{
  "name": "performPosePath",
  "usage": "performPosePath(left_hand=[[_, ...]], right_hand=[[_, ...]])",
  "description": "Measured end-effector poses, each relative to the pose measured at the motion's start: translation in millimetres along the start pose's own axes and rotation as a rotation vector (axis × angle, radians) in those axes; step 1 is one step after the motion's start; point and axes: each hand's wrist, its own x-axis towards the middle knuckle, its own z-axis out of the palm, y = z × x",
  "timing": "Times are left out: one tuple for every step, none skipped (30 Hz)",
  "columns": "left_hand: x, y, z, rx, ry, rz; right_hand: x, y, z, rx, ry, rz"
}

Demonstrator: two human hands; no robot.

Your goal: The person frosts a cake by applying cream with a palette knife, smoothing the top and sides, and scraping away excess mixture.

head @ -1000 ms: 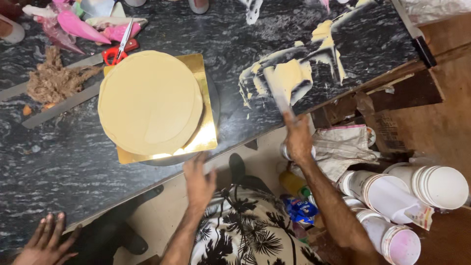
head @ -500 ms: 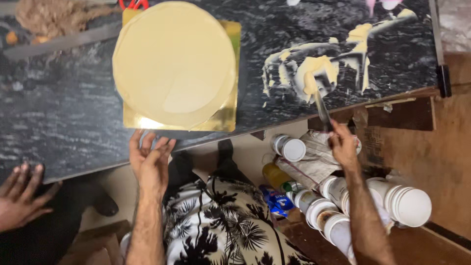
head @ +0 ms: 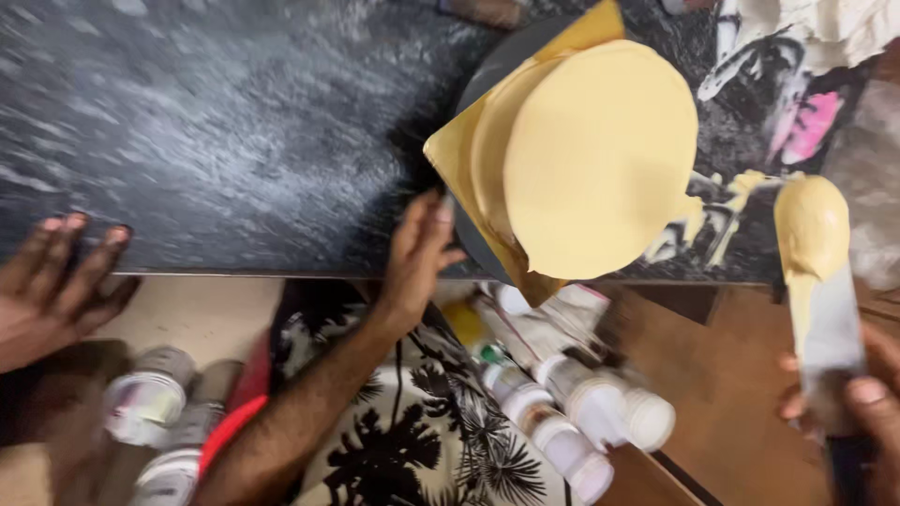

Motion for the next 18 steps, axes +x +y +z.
performPosePath(left_hand=[[2, -6, 6, -0.045, 0.013, -0.015], [1, -11, 12, -0.031, -0.095, -0.066], [0, -15, 16, -0.019, -0.206, -0.114], [-3, -17, 17, -0.066, -0.194, -0.125], [-3, -17, 16, 0.050, -0.234, -0.086], [-3, -16, 17, 0.166, -0.272, -0.047], [-1, -12, 18, 0.141, -0.250, -0.051], [2, -8, 21, 0.258, -0.233, 0.050], [-1, -4, 21, 0.383, -0.225, 0.129], [0, 0, 20, 0.365, -0.213, 0.103], [1, 5, 18, 0.339, -0.170, 0.251], [2, 11, 19, 0.313, -0.126, 0.398], [5, 17, 19, 0.304, -0.129, 0.380], [6, 24, 20, 0.335, -0.139, 0.340], [11, 31, 20, 0.371, -0.146, 0.314], [14, 38, 19, 0.369, -0.146, 0.309], [16, 43, 19, 0.362, -0.141, 0.338], [18, 47, 19, 0.354, -0.136, 0.366]], right_hand=[[9, -28, 4, -0.119, 0.008, 0.010], [21, -54, 11, -0.278, 0.032, 0.019], [30, -77, 20, -0.412, 0.044, 0.024], [38, -100, 31, -0.557, 0.054, 0.026], [47, -128, 39, -0.704, 0.042, 0.001], [55, -157, 51, -0.856, 0.016, -0.046], [66, -177, 69, -0.988, -0.030, -0.108], [73, -198, 87, -1.110, -0.106, -0.230], [74, -209, 109, -1.218, -0.191, -0.352], [74, -221, 129, -1.316, -0.271, -0.494], [65, -229, 147, -1.404, -0.318, -0.616], [59, -236, 164, -1.510, -0.322, -0.614], [59, -242, 180, -1.626, -0.289, -0.531], [59, -248, 194, -1.740, -0.255, -0.445], [64, -253, 207, -1.849, -0.214, -0.373], [70, -255, 219, -1.892, -0.184, -0.333], [79, -266, 227, -1.958, -0.173, -0.296], [89, -273, 235, -1.755, -0.313, -0.511]])
